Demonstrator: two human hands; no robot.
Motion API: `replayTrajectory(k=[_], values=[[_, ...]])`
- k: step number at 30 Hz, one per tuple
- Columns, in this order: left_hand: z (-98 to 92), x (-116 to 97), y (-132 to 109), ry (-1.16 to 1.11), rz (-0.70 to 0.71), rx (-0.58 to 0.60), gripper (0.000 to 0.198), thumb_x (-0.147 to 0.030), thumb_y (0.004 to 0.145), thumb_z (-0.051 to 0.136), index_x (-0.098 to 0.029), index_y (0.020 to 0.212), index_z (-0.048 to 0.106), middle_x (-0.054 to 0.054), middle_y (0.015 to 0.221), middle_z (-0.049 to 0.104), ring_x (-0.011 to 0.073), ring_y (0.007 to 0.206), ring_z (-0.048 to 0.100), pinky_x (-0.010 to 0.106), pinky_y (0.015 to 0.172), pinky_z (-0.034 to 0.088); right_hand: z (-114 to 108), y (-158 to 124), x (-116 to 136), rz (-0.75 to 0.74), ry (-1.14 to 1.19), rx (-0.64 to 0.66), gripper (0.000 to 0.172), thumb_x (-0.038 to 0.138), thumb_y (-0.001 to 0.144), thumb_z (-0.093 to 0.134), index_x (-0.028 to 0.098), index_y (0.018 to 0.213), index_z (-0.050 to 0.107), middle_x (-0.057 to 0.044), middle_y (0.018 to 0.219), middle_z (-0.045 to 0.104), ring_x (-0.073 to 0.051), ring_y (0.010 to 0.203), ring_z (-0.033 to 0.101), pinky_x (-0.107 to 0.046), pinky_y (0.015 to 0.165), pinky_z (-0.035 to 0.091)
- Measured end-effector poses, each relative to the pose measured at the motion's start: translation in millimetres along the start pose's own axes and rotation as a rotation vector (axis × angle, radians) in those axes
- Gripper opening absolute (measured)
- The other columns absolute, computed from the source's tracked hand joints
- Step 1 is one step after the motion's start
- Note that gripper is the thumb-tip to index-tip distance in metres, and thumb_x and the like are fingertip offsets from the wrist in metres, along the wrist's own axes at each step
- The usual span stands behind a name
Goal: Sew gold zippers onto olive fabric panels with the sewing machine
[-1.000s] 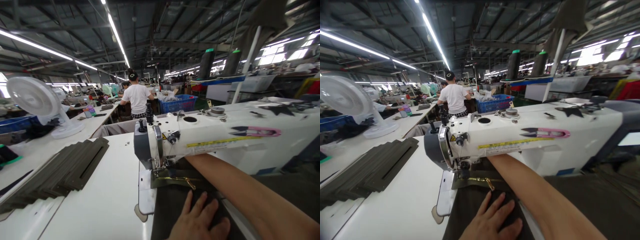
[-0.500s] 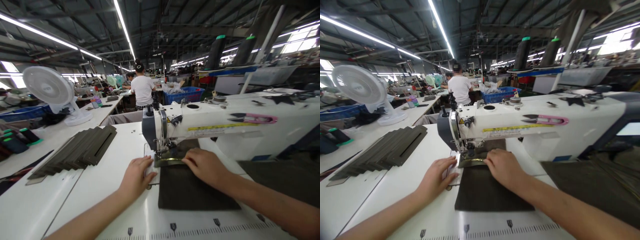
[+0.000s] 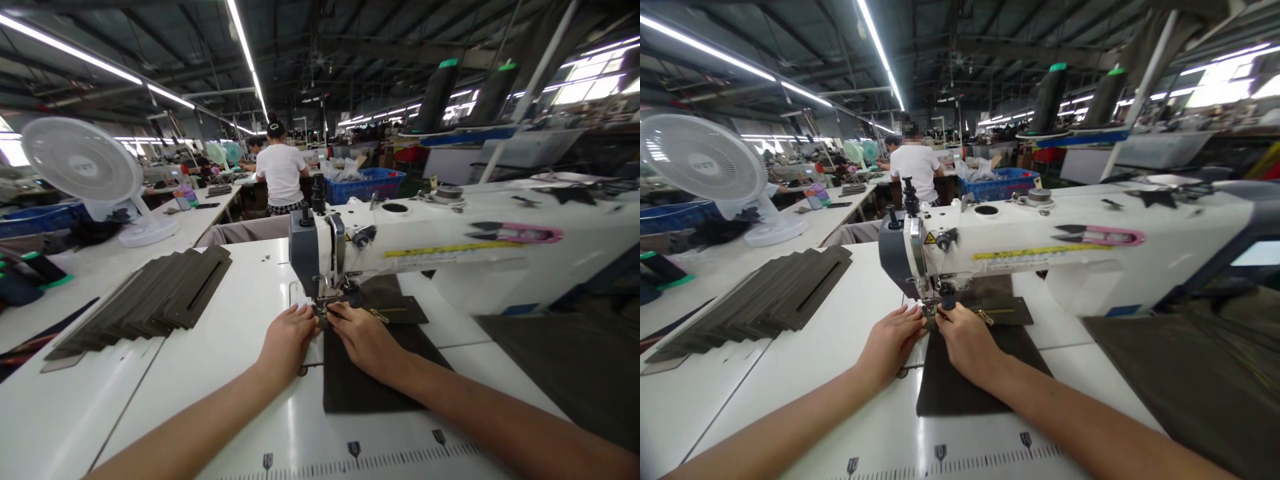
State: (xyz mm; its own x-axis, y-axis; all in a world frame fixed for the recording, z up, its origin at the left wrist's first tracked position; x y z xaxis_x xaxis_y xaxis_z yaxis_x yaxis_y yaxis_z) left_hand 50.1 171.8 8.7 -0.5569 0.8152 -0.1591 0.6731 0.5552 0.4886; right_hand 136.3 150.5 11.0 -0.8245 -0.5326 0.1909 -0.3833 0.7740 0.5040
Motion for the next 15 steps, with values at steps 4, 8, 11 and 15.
replayTrajectory(k=[4, 8, 11, 15], values=[[0.4, -2.6, 0.8, 0.024, 0.046, -0.009, 0.018, -0.015, 0.087, 0.047, -0.015, 0.088, 0.065, 0.01, 0.103, 0.066, 0.022, 0.1, 0.061, 0.04, 0.093, 0.046, 0.8, 2.0, 0.3, 0.007, 0.004, -0.003, 0.026, 0.007, 0.083, 0.042, 0.008, 0.097, 0.064, -0.013, 0.106, 0.062, -0.022, 0.093, 0.056, -0.034, 0.083, 0.048], [-0.3, -5.7, 2.0, 0.063, 0.081, -0.001, 0.02, -0.016, 0.088, 0.044, -0.014, 0.092, 0.064, 0.011, 0.104, 0.066, 0.0221, 0.101, 0.06, 0.041, 0.094, 0.046, 3.0, 2.2, -1.1, 0.02, -0.02, 0.046, 0.026, 0.007, 0.083, 0.042, 0.009, 0.097, 0.064, -0.013, 0.106, 0.062, -0.022, 0.089, 0.057, -0.034, 0.081, 0.048], [1.6, -6.2, 3.9, 0.07, 0.083, 0.034, 0.02, -0.016, 0.088, 0.044, -0.014, 0.092, 0.063, 0.012, 0.106, 0.065, 0.0219, 0.102, 0.06, 0.041, 0.095, 0.044, 3.7, 2.5, -3.5, 0.027, -0.006, 0.051, 0.028, 0.007, 0.084, 0.039, 0.01, 0.098, 0.063, -0.013, 0.108, 0.061, -0.022, 0.092, 0.057, -0.035, 0.083, 0.046], [1.8, -4.9, 8.8, 0.078, 0.072, 0.025, 0.017, -0.015, 0.087, 0.046, -0.014, 0.085, 0.063, 0.011, 0.101, 0.067, 0.0215, 0.098, 0.062, 0.041, 0.095, 0.044, 7.3, 5.3, -8.4, 0.026, 0.034, 0.068, 0.027, 0.007, 0.084, 0.039, 0.011, 0.097, 0.063, -0.013, 0.107, 0.061, -0.021, 0.094, 0.057, -0.032, 0.083, 0.046]])
Point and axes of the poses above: each hand's wrist, its own y-axis towards the middle knuckle, its own z-axis out of the palm, x = y × z, the point moved 9 cm from there along y, towards the middle knuckle
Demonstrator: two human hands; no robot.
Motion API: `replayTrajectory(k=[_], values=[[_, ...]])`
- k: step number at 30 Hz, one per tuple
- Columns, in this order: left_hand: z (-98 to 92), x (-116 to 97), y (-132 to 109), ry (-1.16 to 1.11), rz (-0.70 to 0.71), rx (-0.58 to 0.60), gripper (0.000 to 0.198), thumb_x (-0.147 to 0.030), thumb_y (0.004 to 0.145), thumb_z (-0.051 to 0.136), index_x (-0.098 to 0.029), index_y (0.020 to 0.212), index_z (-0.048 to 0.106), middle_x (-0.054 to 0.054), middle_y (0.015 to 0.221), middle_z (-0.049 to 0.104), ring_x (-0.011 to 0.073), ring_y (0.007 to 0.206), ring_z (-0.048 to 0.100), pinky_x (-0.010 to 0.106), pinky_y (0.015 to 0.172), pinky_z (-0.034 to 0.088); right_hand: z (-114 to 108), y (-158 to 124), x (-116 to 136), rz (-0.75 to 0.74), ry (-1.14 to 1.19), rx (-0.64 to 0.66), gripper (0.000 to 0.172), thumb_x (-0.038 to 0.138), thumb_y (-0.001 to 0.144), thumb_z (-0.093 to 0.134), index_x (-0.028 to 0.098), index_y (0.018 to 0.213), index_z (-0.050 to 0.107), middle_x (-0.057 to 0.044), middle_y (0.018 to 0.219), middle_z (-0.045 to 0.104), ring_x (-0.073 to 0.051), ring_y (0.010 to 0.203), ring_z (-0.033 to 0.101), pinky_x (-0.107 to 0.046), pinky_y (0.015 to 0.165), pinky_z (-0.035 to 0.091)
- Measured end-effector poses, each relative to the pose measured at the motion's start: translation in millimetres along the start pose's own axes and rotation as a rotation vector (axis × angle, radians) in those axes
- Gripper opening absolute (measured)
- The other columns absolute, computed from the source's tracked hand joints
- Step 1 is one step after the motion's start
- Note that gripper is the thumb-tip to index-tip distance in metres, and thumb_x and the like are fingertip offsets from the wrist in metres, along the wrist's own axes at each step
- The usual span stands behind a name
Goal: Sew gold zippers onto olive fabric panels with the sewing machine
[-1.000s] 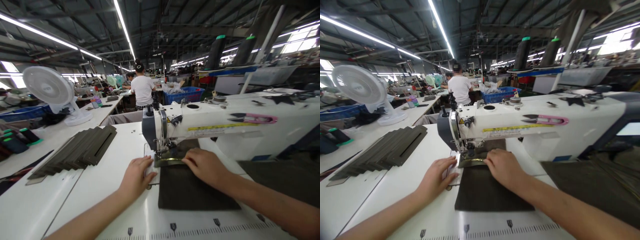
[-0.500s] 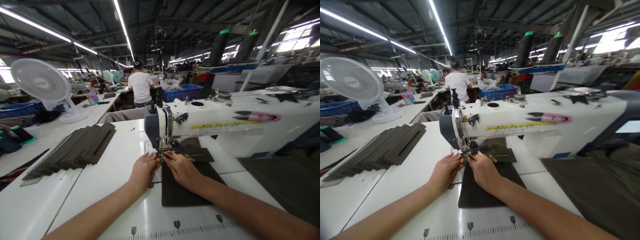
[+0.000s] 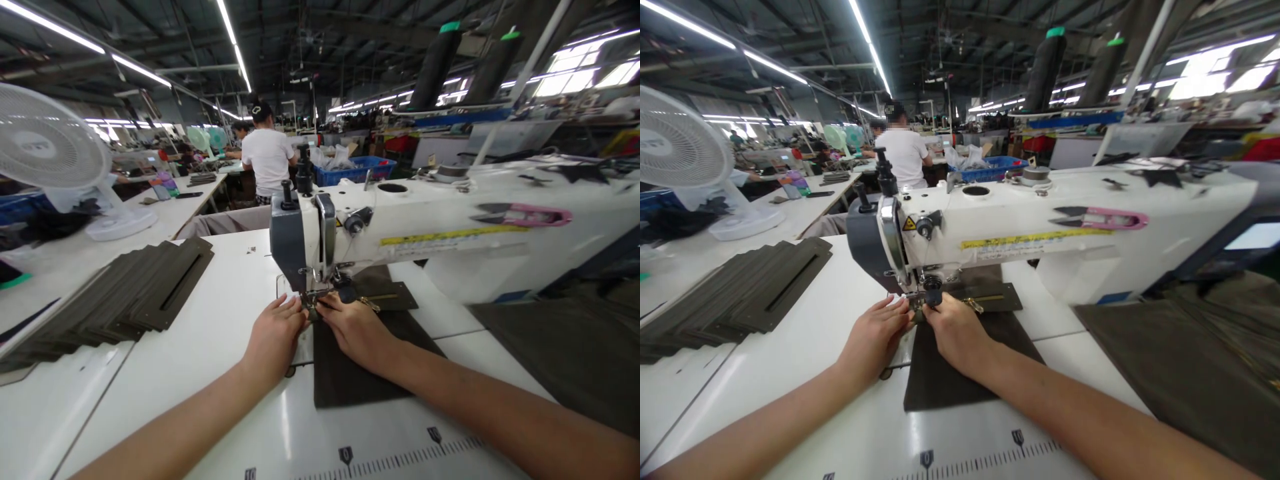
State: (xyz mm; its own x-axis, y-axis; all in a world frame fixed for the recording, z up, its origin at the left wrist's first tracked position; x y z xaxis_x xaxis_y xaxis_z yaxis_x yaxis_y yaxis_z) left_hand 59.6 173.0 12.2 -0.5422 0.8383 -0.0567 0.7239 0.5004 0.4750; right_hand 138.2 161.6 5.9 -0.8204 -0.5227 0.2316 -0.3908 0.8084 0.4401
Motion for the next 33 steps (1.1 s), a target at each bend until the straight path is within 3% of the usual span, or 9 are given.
replayTrajectory(k=[9, 18, 28, 33], values=[[-2.5, 4.7, 3.3, -0.034, -0.031, -0.065, 0.016, -0.015, 0.086, 0.048, -0.015, 0.079, 0.062, 0.008, 0.092, 0.069, 0.0205, 0.091, 0.064, 0.037, 0.088, 0.049, 2.3, 5.8, -4.6, 0.029, 0.057, 0.011, 0.029, 0.01, 0.088, 0.035, 0.011, 0.097, 0.062, -0.013, 0.101, 0.062, -0.021, 0.098, 0.056, -0.032, 0.086, 0.044], [-0.8, 7.6, 1.5, -0.055, -0.068, -0.053, 0.011, -0.014, 0.083, 0.054, -0.016, 0.075, 0.061, 0.007, 0.094, 0.069, 0.0207, 0.093, 0.063, 0.039, 0.089, 0.048, 2.4, 4.4, -4.3, 0.021, 0.049, -0.02, 0.028, 0.011, 0.087, 0.035, 0.012, 0.094, 0.063, -0.013, 0.103, 0.062, -0.021, 0.097, 0.057, -0.032, 0.086, 0.044], [-4.6, 5.9, 2.2, -0.031, -0.037, -0.059, 0.016, -0.015, 0.086, 0.046, -0.017, 0.082, 0.062, 0.008, 0.096, 0.069, 0.0209, 0.092, 0.064, 0.039, 0.087, 0.05, 0.1, 5.6, -6.0, 0.021, 0.08, -0.042, 0.026, 0.01, 0.086, 0.038, 0.014, 0.093, 0.062, -0.01, 0.099, 0.063, -0.019, 0.09, 0.059, -0.031, 0.082, 0.045], [-4.8, 4.0, 0.0, -0.055, -0.03, -0.056, 0.017, -0.016, 0.086, 0.047, -0.018, 0.078, 0.062, 0.007, 0.095, 0.069, 0.0209, 0.095, 0.063, 0.039, 0.088, 0.049, -1.1, 2.1, -2.4, -0.006, 0.103, -0.054, 0.025, 0.01, 0.085, 0.037, 0.014, 0.092, 0.061, -0.01, 0.095, 0.063, -0.02, 0.095, 0.057, -0.031, 0.086, 0.044]])
Point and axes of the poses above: each hand's wrist, its own y-axis towards the middle knuckle, its own z-axis out of the palm, x = y × z, the point moved 9 cm from there along y, towards the middle knuckle
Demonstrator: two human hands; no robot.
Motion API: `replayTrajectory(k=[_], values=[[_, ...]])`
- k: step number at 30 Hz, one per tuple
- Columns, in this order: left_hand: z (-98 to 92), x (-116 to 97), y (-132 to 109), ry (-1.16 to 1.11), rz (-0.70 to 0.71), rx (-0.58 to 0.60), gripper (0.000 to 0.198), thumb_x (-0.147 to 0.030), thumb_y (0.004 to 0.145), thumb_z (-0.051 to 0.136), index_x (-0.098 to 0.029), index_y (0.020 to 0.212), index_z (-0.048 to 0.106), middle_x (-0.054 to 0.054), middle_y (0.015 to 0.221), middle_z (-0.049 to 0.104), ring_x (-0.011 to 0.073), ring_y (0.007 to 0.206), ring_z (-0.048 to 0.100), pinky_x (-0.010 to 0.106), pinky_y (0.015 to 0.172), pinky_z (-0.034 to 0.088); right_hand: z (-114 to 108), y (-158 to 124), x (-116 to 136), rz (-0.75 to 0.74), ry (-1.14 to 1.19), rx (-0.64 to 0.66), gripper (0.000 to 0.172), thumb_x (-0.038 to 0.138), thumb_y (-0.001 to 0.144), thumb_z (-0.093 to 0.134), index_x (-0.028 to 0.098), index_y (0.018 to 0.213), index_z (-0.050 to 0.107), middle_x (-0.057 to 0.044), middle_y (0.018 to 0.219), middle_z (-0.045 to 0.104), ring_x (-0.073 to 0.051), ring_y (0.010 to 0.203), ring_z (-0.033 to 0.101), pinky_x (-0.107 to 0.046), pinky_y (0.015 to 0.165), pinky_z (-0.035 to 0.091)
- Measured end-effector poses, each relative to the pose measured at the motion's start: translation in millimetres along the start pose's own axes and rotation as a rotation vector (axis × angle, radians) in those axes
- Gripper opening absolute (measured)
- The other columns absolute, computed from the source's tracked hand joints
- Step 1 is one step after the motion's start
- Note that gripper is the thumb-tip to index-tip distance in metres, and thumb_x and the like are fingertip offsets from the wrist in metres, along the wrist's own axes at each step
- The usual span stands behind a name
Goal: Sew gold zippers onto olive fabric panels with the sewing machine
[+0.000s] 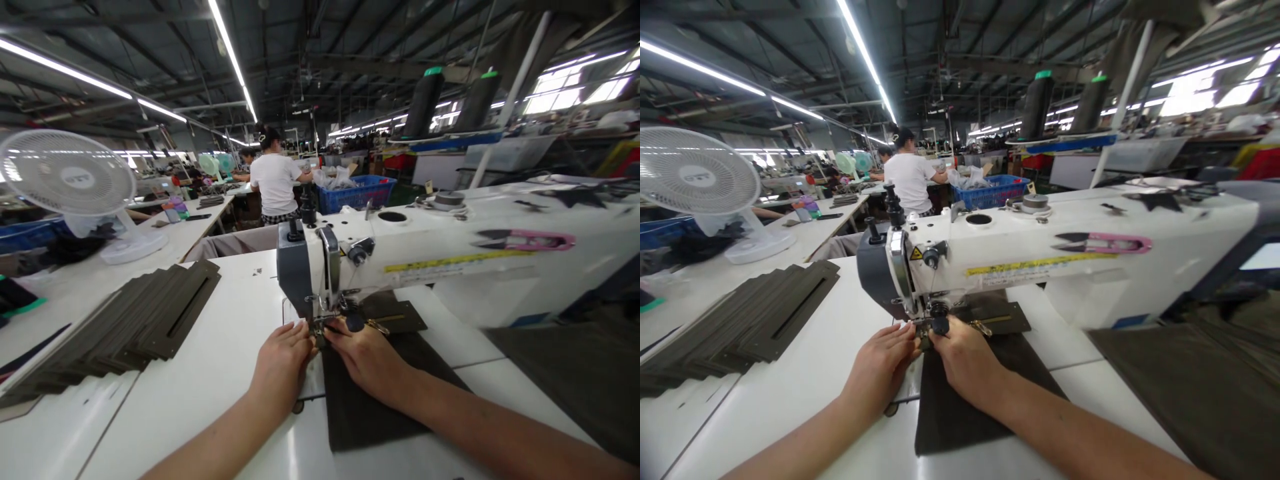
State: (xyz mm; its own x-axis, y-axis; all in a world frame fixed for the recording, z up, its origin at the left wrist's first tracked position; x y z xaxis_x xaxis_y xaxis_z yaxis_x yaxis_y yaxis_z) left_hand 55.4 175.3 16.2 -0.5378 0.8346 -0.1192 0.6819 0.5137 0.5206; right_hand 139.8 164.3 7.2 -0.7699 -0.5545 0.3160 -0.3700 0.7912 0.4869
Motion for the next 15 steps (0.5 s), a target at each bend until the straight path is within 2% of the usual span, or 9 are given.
replayTrajectory(k=[10, 13, 15], values=[[-3.7, 0.4, -0.9, -0.006, -0.024, -0.042, 0.016, -0.015, 0.084, 0.047, -0.018, 0.077, 0.062, 0.007, 0.094, 0.069, 0.0205, 0.092, 0.064, 0.037, 0.085, 0.05, 2.5, -1.4, -3.9, 0.038, -0.003, -0.02, 0.024, 0.009, 0.083, 0.039, 0.016, 0.089, 0.061, -0.009, 0.099, 0.063, -0.019, 0.094, 0.058, -0.03, 0.083, 0.045], [-2.6, 4.3, -0.5, 0.01, -0.066, 0.002, 0.018, -0.014, 0.084, 0.045, -0.019, 0.079, 0.062, 0.007, 0.096, 0.069, 0.0202, 0.093, 0.063, 0.038, 0.086, 0.049, 0.8, -1.3, -9.5, 0.113, -0.126, -0.03, 0.023, 0.015, 0.083, 0.044, 0.013, 0.1, 0.059, -0.012, 0.102, 0.063, -0.024, 0.1, 0.055, -0.042, 0.094, 0.037], [-3.0, 8.8, -2.7, 0.09, -0.136, 0.041, 0.018, -0.016, 0.085, 0.044, -0.017, 0.092, 0.061, 0.01, 0.104, 0.066, 0.023, 0.1, 0.06, 0.044, 0.09, 0.045, -1.1, -5.1, -15.8, 0.19, -0.236, -0.012, 0.033, 0.028, 0.083, 0.05, 0.009, 0.109, 0.057, -0.017, 0.108, 0.061, -0.03, 0.108, 0.05, -0.053, 0.099, 0.027]])
Point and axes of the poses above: each hand's wrist, its own y-axis towards the middle knuckle, its own z-axis out of the palm, x = y × z, the point moved 9 cm from there along y, towards the middle knuckle
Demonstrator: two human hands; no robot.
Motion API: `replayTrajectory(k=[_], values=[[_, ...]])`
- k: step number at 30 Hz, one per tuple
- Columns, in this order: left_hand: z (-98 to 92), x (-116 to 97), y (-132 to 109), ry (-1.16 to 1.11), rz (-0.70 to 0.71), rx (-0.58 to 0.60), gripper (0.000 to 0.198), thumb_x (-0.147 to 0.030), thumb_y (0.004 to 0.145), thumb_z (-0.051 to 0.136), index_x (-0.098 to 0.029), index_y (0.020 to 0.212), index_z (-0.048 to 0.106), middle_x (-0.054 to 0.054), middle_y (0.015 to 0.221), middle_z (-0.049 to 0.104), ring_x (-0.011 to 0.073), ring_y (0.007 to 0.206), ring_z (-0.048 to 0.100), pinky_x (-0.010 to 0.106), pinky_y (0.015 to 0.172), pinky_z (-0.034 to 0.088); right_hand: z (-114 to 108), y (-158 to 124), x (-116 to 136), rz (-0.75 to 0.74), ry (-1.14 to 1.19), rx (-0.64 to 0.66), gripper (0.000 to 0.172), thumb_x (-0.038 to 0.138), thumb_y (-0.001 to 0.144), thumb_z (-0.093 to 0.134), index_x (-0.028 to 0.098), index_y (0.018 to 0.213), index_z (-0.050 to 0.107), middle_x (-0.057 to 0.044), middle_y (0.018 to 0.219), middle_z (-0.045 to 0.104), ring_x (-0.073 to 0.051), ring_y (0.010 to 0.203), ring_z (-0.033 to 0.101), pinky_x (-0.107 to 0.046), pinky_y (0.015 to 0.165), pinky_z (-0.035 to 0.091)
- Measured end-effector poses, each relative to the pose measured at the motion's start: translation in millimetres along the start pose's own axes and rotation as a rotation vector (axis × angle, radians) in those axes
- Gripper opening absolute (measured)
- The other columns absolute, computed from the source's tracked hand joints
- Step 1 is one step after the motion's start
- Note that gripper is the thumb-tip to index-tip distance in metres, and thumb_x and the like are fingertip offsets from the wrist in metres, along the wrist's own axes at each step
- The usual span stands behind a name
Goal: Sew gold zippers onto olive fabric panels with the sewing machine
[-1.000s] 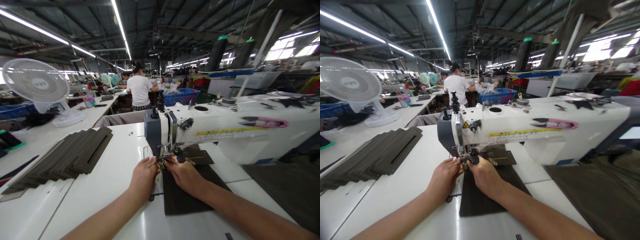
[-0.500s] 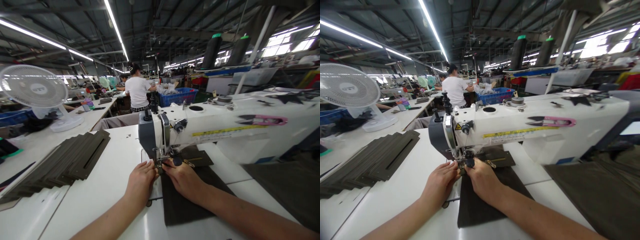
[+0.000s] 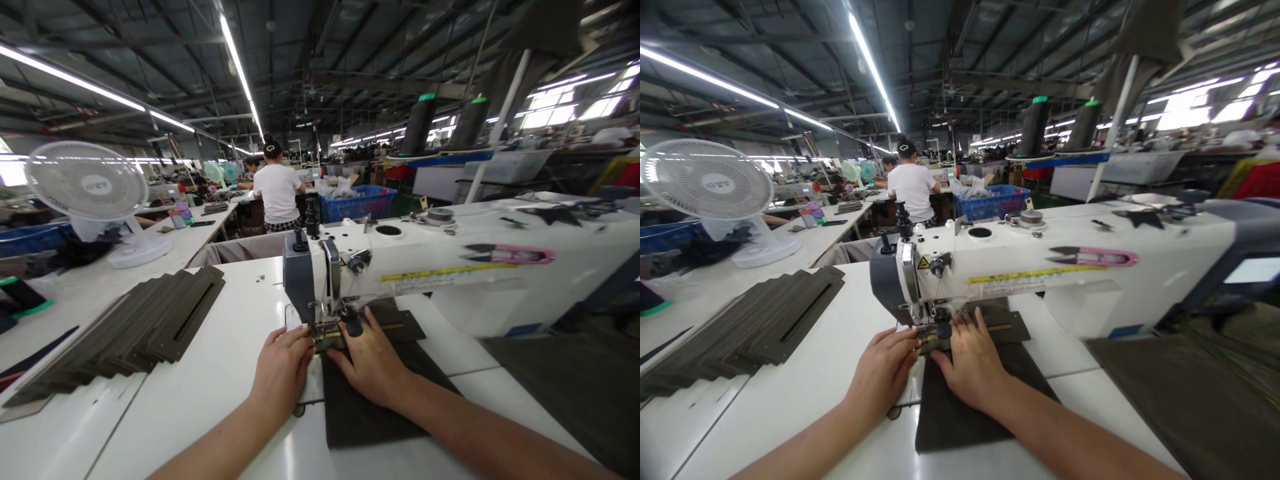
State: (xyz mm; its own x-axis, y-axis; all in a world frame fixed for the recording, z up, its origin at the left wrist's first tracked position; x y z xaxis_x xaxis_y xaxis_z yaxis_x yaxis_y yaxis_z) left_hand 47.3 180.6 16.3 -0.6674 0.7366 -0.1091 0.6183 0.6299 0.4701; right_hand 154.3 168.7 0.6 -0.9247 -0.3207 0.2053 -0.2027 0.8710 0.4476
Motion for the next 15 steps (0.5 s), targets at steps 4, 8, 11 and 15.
replayTrajectory(k=[4, 8, 11, 15], values=[[-0.9, -4.8, -14.8, 0.201, -0.078, 0.094, 0.043, -0.034, 0.085, 0.048, -0.008, 0.12, 0.049, 0.021, 0.126, 0.049, 0.0361, 0.12, 0.04, 0.059, 0.093, 0.035, -1.1, -24.2, -5.6, 0.041, -0.114, 0.071, 0.061, 0.05, 0.082, 0.047, 0.003, 0.121, 0.049, -0.023, 0.129, 0.044, -0.036, 0.124, 0.033, -0.059, 0.101, 0.021], [-2.1, -39.6, -41.9, 0.134, 0.015, 0.197, 0.048, -0.039, 0.085, 0.046, -0.015, 0.127, 0.044, 0.017, 0.135, 0.04, 0.037, 0.126, 0.031, 0.062, 0.095, 0.029, -13.8, -69.4, 4.1, 0.036, -0.168, 0.043, 0.069, 0.053, 0.085, 0.038, 0.002, 0.131, 0.036, -0.022, 0.137, 0.032, -0.032, 0.129, 0.025, -0.056, 0.102, 0.022], [-11.5, -62.1, -59.1, -0.094, -0.004, 0.185, 0.041, -0.031, 0.085, 0.047, -0.021, 0.125, 0.046, 0.012, 0.135, 0.042, 0.0333, 0.124, 0.035, 0.057, 0.097, 0.03, -26.9, -100.3, 22.2, 0.017, -0.195, -0.022, 0.07, 0.05, 0.086, 0.039, 0.006, 0.138, 0.023, -0.02, 0.139, 0.03, -0.032, 0.129, 0.025, -0.056, 0.1, 0.026], [-15.7, -61.4, -78.7, -0.522, -0.362, 0.144, 0.018, -0.031, 0.08, 0.054, -0.017, 0.089, 0.062, 0.006, 0.084, 0.066, 0.0225, 0.08, 0.061, 0.033, 0.07, 0.049, -35.7, -126.6, 59.1, -0.101, -0.195, -0.122, 0.078, 0.047, 0.084, 0.04, 0.007, 0.142, 0.005, -0.021, 0.135, 0.037, -0.033, 0.124, 0.035, -0.055, 0.095, 0.031]])
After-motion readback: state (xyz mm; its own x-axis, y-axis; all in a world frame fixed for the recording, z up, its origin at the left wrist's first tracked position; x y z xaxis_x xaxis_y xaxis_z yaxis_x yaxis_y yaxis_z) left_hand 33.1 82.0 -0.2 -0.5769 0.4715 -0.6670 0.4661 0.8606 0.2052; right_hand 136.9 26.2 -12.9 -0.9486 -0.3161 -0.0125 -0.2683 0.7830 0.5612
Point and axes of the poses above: each hand's wrist, its own y-axis towards the middle knuckle, its own z-axis out of the palm, x = y × z, the point moved 9 cm from there along y, towards the middle knuckle
